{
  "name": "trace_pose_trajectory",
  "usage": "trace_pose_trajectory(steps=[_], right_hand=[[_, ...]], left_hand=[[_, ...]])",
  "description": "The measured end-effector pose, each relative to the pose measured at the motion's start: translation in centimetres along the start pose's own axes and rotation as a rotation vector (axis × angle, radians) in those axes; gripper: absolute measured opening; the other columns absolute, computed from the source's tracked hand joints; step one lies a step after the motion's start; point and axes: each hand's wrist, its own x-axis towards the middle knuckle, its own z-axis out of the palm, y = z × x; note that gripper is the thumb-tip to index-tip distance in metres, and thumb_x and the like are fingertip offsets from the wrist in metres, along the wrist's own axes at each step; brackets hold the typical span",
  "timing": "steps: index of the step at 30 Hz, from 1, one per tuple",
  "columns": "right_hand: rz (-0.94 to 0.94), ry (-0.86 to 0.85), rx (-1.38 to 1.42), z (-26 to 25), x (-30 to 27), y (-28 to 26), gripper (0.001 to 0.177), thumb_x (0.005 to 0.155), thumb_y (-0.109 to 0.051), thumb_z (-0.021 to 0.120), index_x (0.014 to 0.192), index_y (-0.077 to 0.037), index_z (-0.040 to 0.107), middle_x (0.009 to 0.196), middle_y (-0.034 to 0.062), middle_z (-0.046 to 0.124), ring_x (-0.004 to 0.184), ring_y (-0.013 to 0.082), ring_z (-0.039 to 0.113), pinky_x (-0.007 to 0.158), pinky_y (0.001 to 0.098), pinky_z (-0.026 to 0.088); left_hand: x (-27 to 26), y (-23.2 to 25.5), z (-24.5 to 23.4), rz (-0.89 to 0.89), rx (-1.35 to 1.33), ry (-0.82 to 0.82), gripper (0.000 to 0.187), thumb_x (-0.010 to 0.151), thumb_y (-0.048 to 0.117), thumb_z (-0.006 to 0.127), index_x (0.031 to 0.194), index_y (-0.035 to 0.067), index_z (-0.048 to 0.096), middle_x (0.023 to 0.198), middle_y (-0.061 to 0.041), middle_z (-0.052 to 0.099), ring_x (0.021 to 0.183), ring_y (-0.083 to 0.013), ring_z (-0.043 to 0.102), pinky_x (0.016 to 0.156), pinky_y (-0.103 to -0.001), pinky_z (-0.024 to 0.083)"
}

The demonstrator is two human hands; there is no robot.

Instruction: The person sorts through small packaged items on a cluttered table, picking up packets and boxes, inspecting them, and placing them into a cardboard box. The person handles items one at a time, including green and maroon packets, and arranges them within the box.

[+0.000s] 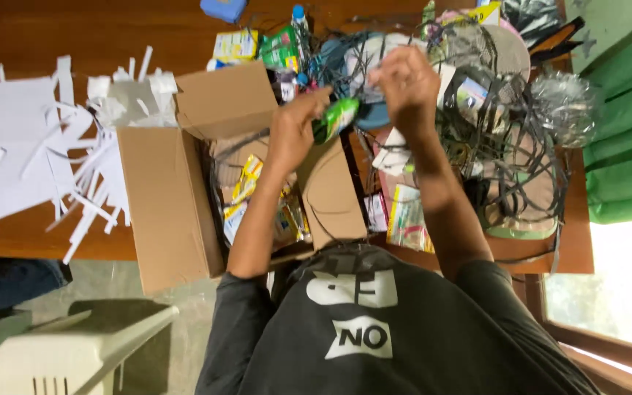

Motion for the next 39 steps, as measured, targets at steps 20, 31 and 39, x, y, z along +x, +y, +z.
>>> trace_pose_trajectory(steps=[20,31,39], right_hand=[[0.031,0.013,-0.249,-1.4,-1.2,7.8,0.007,0.100,0.007,0.058,0.104,0.004,0.063,0.086,0.0080,0.066,0.075,0.0122,0.060,0.065,0.0263,0.049],[0.171,0.056,-0.234,-1.8,-1.4,10.1,0.012,0.097,0.009,0.057,0.106,0.003,0.062,0.087,0.0091,0.070,0.077,0.0135,0.071,0.068,0.0252,0.058],[0.105,-0.152,-0.110,1.8,1.8,5.0,0.007,0.104,0.003,0.066,0.108,-0.001,0.069,0.093,0.0093,0.073,0.081,0.0137,0.074,0.067,0.0250,0.058]], left_hand=[[-3.7,-5.3,-4.1,-0.063,0.296,0.237,0.053,0.080,-0.019,0.059,0.127,0.003,0.069,0.101,-0.024,0.070,0.086,-0.0340,0.071,0.076,-0.037,0.057],[-4.9,-5.8,-5.5,-0.228,0.304,0.249,0.035,0.093,-0.010,0.065,0.125,0.003,0.070,0.090,-0.022,0.068,0.077,-0.0309,0.068,0.070,-0.036,0.054],[2.1,-3.3,-3.8,-0.072,-0.089,0.142,0.041,0.098,-0.008,0.065,0.136,0.006,0.065,0.099,-0.010,0.075,0.080,-0.0135,0.071,0.075,-0.028,0.059]])
